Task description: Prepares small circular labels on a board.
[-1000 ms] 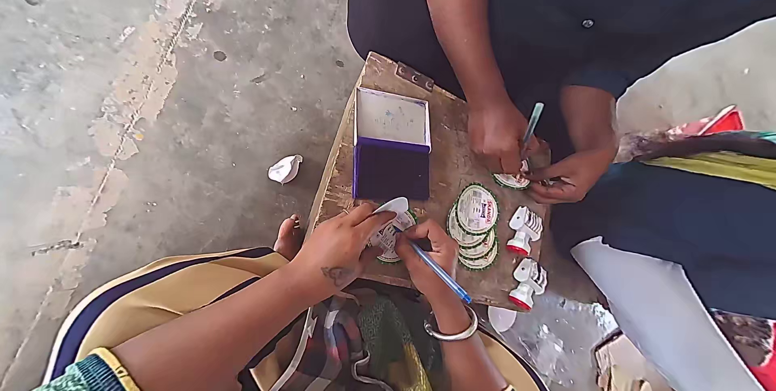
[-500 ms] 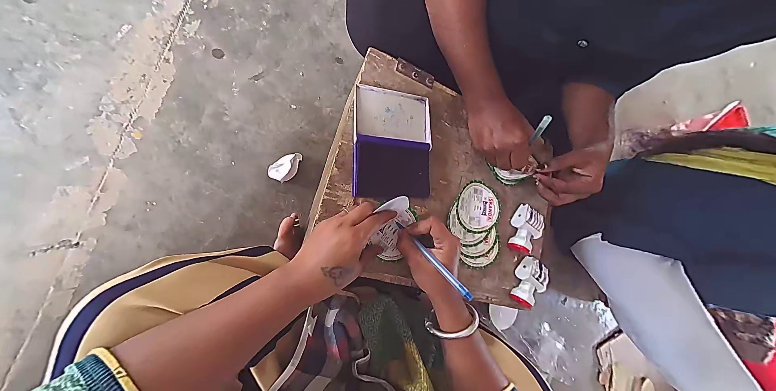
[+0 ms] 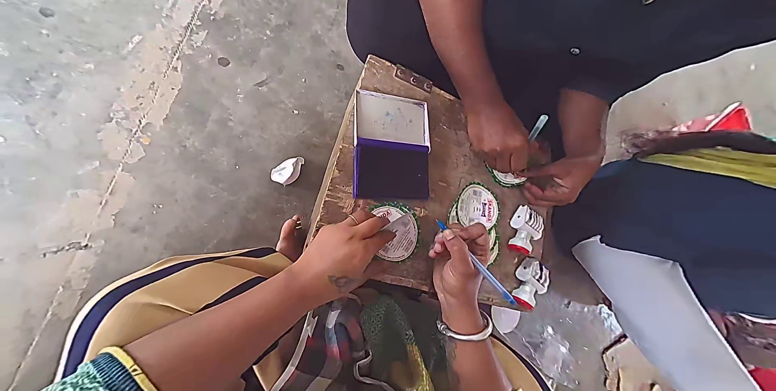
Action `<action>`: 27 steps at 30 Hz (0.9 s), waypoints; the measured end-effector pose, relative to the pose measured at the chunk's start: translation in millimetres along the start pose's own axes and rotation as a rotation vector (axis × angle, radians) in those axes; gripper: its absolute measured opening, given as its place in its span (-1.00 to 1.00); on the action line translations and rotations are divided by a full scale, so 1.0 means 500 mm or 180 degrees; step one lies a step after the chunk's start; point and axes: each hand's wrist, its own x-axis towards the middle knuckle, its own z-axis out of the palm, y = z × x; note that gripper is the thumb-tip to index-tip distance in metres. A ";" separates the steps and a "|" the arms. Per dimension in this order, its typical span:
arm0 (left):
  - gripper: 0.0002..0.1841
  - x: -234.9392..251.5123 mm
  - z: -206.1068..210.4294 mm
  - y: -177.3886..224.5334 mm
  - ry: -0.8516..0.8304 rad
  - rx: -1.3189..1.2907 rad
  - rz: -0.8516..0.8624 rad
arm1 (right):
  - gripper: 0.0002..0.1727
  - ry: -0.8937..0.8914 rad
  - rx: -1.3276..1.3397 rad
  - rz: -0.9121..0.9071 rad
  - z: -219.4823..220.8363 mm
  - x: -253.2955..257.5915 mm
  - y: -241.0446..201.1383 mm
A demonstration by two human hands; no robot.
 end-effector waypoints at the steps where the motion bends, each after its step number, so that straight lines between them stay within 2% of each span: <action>1: -0.72 -0.001 0.001 -0.001 0.0056 -0.0024 0.0008 | -0.70 -0.0004 0.0045 0.0014 -0.001 0.000 -0.001; 12: -0.83 0.002 -0.011 -0.005 0.0112 -0.0696 -0.0459 | -0.72 -0.0218 0.0079 0.0007 -0.013 -0.014 -0.007; 16: -0.75 0.004 -0.012 -0.009 0.0198 -0.0743 -0.0412 | -0.74 -0.0277 0.0056 -0.0013 -0.025 -0.014 -0.011; 20: -0.73 0.008 -0.020 -0.004 0.0140 -0.0895 -0.0717 | -0.75 -0.0254 0.0039 0.0041 -0.030 -0.014 -0.014; 27: -0.81 0.012 -0.027 -0.001 0.0168 -0.1023 -0.0998 | -0.80 -0.0946 -0.0436 -0.0337 -0.044 -0.020 -0.010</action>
